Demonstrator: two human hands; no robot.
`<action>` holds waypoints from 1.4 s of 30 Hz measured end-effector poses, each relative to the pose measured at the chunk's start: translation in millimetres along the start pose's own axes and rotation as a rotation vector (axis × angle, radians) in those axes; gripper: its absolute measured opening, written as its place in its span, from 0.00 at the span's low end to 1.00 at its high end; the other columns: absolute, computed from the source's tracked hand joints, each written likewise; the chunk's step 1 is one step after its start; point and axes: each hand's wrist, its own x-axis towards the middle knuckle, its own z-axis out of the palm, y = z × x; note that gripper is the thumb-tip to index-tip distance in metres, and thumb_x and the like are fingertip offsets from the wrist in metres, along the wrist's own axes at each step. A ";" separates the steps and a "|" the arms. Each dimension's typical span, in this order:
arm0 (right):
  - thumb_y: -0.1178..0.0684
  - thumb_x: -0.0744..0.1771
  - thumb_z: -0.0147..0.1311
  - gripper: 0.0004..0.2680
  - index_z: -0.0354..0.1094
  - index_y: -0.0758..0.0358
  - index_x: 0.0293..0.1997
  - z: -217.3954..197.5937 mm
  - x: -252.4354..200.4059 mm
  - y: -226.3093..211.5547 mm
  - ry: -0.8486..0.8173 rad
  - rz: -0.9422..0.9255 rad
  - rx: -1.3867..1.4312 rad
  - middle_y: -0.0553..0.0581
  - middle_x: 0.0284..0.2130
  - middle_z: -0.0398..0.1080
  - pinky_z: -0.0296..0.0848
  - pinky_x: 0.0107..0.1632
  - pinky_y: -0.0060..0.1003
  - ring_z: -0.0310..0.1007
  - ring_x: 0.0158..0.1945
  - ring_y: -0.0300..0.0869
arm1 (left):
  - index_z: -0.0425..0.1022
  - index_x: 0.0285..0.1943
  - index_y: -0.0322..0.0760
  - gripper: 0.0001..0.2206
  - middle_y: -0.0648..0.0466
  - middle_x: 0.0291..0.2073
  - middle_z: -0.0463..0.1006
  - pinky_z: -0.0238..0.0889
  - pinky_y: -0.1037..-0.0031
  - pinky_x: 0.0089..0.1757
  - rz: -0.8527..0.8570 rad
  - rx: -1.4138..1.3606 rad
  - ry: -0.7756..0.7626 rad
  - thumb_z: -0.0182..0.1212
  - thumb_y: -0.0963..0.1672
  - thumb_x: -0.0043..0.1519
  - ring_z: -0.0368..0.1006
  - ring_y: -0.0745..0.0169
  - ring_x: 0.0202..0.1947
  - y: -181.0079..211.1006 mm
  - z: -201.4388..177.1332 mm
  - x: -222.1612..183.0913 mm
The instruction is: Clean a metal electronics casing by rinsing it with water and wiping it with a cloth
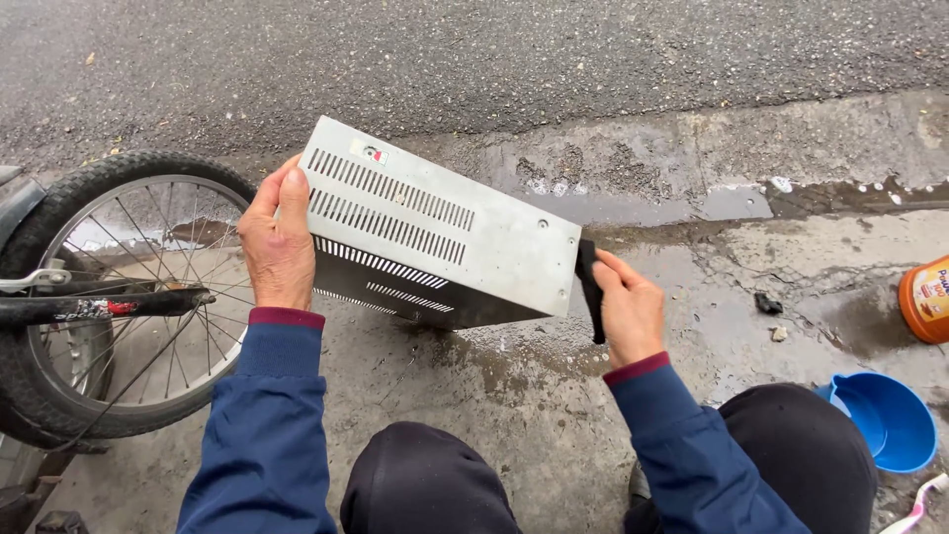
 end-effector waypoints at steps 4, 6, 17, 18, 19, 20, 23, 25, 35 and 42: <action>0.52 0.70 0.66 0.12 0.82 0.57 0.61 11.8 20.1 13.8 -0.045 -0.118 -0.025 0.69 0.50 0.82 0.82 0.52 0.39 0.76 0.50 0.40 | 0.85 0.67 0.49 0.17 0.50 0.45 0.85 0.73 0.61 0.54 0.010 0.018 0.004 0.60 0.55 0.78 0.77 0.61 0.48 4.3 3.0 -3.1; 0.50 0.71 0.65 0.12 0.82 0.54 0.62 7.6 35.7 23.2 -0.098 -0.283 -0.190 0.64 0.50 0.81 0.80 0.59 0.46 0.80 0.57 0.49 | 0.85 0.66 0.50 0.17 0.50 0.46 0.85 0.72 0.61 0.56 -0.010 0.003 0.019 0.60 0.55 0.77 0.77 0.61 0.49 4.1 4.4 -1.9; 0.55 0.75 0.55 0.10 0.80 0.61 0.63 -17.0 -42.5 -35.9 -0.091 -0.552 -0.427 0.63 0.49 0.81 0.78 0.58 0.48 0.81 0.53 0.52 | 0.85 0.66 0.48 0.19 0.46 0.45 0.87 0.74 0.56 0.53 0.002 0.080 0.123 0.57 0.56 0.78 0.83 0.47 0.49 1.3 23.2 -1.3; 0.57 0.77 0.51 0.11 0.77 0.66 0.65 -7.4 -30.9 -39.3 -0.072 -0.705 -0.439 0.63 0.54 0.80 0.77 0.59 0.43 0.79 0.55 0.51 | 0.84 0.66 0.46 0.20 0.44 0.46 0.87 0.75 0.54 0.53 0.009 0.080 0.144 0.55 0.56 0.78 0.83 0.45 0.49 5.7 24.5 -3.9; 0.57 0.77 0.51 0.11 0.77 0.66 0.65 13.1 -34.6 -32.6 -0.074 -0.711 -0.432 0.63 0.54 0.80 0.77 0.59 0.43 0.79 0.55 0.51 | 0.84 0.66 0.46 0.20 0.44 0.46 0.87 0.75 0.54 0.53 0.015 0.080 0.150 0.55 0.56 0.78 0.83 0.45 0.49 10.7 26.8 -4.5; 0.59 0.76 0.49 0.11 0.77 0.67 0.64 34.2 -37.9 -25.6 -0.110 -0.798 -0.574 0.66 0.52 0.80 0.79 0.57 0.44 0.80 0.51 0.52 | 0.84 0.66 0.45 0.20 0.42 0.48 0.87 0.73 0.50 0.53 0.006 0.119 0.169 0.55 0.55 0.77 0.82 0.38 0.53 14.9 29.5 -4.9; 0.64 0.73 0.48 0.12 0.75 0.71 0.64 94.4 -90.1 -44.1 -0.140 -1.045 -0.637 0.72 0.55 0.78 0.79 0.56 0.46 0.80 0.50 0.56 | 0.83 0.66 0.43 0.20 0.40 0.50 0.88 0.74 0.47 0.54 -0.018 0.166 0.186 0.55 0.54 0.76 0.82 0.33 0.55 29.0 44.2 -15.8; 0.67 0.71 0.49 0.13 0.72 0.75 0.64 130.2 -116.3 -60.6 -0.117 -1.211 -0.542 0.75 0.58 0.76 0.78 0.56 0.48 0.79 0.53 0.59 | 0.83 0.66 0.43 0.20 0.41 0.50 0.88 0.75 0.48 0.54 -0.016 0.168 0.187 0.53 0.54 0.77 0.84 0.36 0.54 31.6 52.2 -18.4; 0.60 0.71 0.54 0.13 0.79 0.61 0.62 95.1 54.8 30.3 -0.033 -1.102 -0.576 0.61 0.57 0.80 0.77 0.61 0.49 0.80 0.56 0.56 | 0.86 0.54 0.40 0.25 0.39 0.42 0.86 0.68 0.47 0.55 -0.214 0.134 -0.146 0.60 0.61 0.71 0.81 0.39 0.55 31.7 1.4 -15.5; 0.59 0.65 0.61 0.21 0.76 0.59 0.68 171.0 130.8 95.6 -0.353 0.218 0.412 0.67 0.62 0.74 0.80 0.61 0.48 0.77 0.59 0.51 | 0.86 0.33 0.44 0.17 0.59 0.27 0.77 0.71 0.69 0.45 -0.347 -0.078 0.085 0.71 0.55 0.69 0.71 0.69 0.38 -34.7 0.3 -10.7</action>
